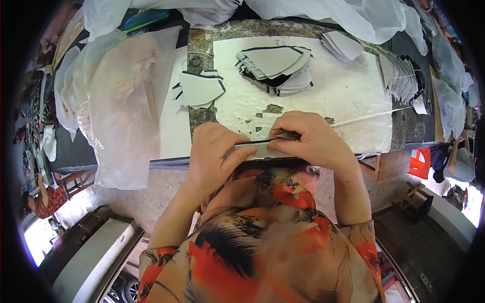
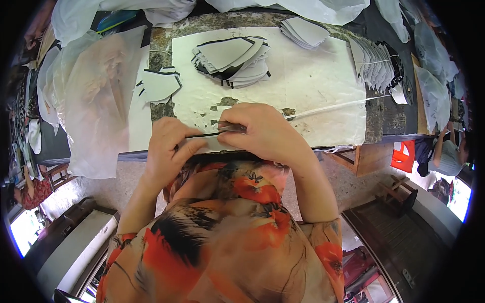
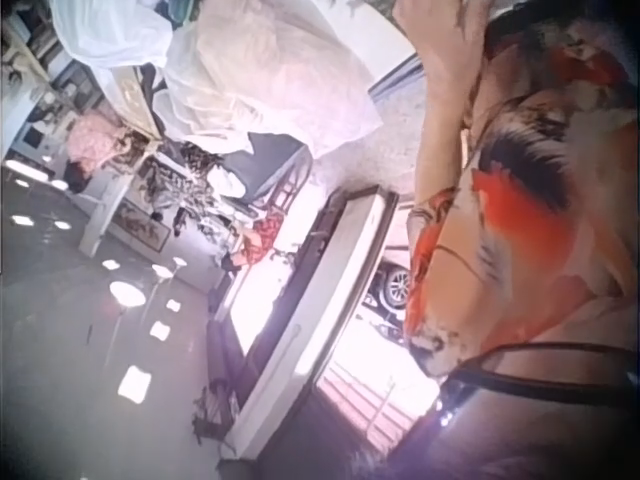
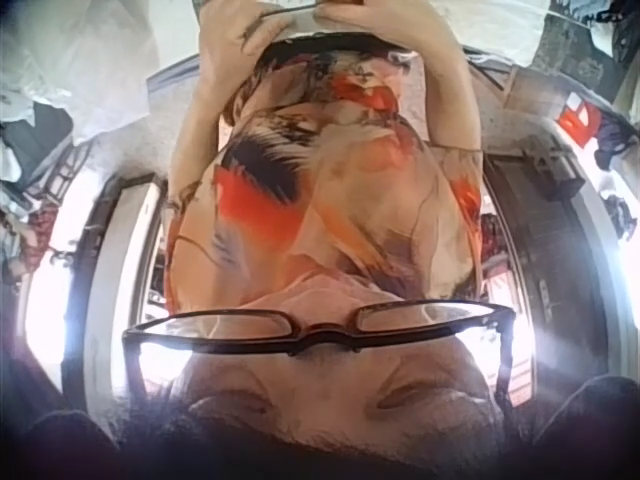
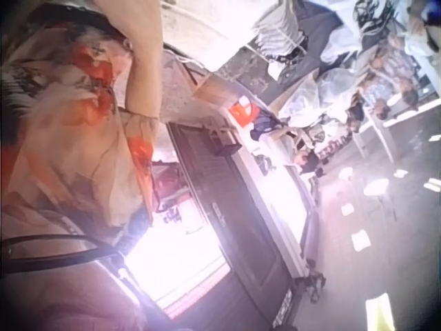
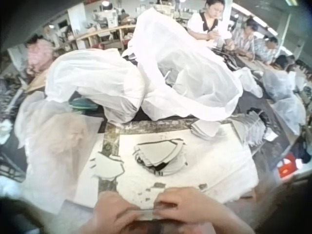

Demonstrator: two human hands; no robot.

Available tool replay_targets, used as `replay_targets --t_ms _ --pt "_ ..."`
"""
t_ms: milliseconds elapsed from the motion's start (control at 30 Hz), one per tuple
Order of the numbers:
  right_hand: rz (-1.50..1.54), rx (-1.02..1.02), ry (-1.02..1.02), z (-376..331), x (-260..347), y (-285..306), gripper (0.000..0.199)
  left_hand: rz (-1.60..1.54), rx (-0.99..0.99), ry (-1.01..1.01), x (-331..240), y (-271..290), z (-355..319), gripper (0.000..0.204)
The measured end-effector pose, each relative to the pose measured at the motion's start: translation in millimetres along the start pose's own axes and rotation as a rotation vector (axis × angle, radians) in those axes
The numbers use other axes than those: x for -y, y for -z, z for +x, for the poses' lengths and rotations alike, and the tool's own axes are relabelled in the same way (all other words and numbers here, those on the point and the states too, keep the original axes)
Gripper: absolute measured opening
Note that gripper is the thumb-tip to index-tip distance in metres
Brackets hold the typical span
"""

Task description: Manually attaching and trimming small black straps onto white shoe upper components using a small hand tool.

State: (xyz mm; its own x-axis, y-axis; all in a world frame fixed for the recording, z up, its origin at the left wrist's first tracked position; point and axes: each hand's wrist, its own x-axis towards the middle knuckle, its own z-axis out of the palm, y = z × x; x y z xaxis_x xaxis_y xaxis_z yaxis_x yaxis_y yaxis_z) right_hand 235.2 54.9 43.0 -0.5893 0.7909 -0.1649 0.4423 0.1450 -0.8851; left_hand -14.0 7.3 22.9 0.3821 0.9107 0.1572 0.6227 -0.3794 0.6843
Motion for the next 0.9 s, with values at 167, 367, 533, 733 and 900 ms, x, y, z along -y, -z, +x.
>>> replay_targets --t_ms 167,367,533,733,900 --pt "0.136 0.052 0.02 -1 -3 -1 0.018 -0.368 0.271 0.134 13 22 5 0.015" --pt "0.172 0.125 -0.014 1 7 -3 0.018 -0.512 0.428 0.193 2 40 28 0.023" --pt "0.021 0.104 0.052 2 4 0 0.018 -0.459 0.74 0.486 -5 34 60 0.032" --pt "0.175 0.024 0.117 -10 2 22 0.027 -0.835 0.764 0.659 12 34 46 0.026" --pt "-0.59 0.049 0.251 -22 30 20 0.022 -1.012 0.742 0.686 15 38 40 0.026"
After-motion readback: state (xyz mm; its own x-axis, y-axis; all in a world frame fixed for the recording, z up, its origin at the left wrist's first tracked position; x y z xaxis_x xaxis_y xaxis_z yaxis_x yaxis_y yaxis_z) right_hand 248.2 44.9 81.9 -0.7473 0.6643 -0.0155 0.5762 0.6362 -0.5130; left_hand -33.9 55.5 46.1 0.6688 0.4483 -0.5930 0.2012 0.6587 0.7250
